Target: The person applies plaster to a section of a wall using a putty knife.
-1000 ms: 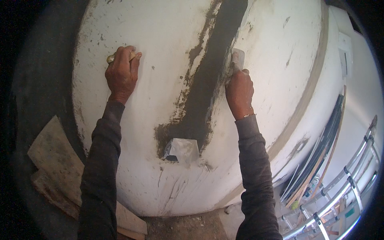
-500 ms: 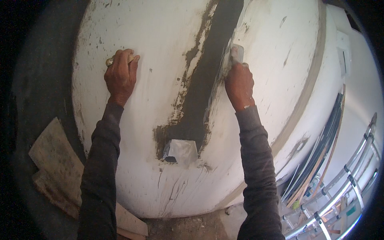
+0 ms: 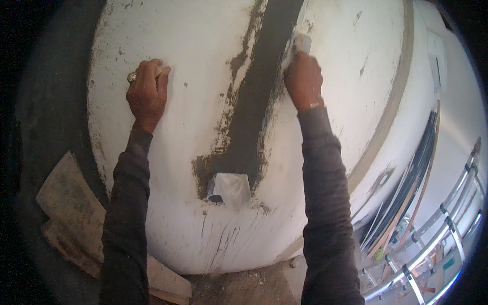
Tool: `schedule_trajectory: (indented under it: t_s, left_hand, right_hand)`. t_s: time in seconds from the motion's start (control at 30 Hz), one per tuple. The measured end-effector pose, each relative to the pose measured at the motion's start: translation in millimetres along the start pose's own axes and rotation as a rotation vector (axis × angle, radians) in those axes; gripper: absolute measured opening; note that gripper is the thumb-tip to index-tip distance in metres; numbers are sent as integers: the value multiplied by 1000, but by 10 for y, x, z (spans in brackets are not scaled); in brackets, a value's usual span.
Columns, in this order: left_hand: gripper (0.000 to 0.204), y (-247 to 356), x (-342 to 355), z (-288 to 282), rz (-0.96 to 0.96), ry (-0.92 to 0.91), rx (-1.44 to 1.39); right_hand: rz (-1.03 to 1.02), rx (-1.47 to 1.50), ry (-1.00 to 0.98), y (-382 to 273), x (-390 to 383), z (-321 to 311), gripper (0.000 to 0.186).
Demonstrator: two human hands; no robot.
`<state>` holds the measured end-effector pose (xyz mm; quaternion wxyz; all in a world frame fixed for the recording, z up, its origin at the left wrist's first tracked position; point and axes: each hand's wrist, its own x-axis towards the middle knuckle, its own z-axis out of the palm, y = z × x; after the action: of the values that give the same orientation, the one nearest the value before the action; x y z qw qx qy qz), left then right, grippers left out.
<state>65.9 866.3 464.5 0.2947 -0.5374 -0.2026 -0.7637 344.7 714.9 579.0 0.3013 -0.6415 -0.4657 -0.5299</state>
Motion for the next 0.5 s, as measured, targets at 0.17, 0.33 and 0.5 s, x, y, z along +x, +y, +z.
schedule_trajectory:
  t_s: [0.17,0.33,0.5]
  left_hand:
    - [21,-23,-28,10,-74,-35,-28]
    - [18,-81,7,-74,-36,-49,26]
    - [19,-14,-70,1,-44,-63,-48]
  right_hand:
    - [5,28,-23,-55,70,-71,62]
    - [-46,1,19,-112,78,-13,57]
    - [5,27,5,-13,360,-139,46]
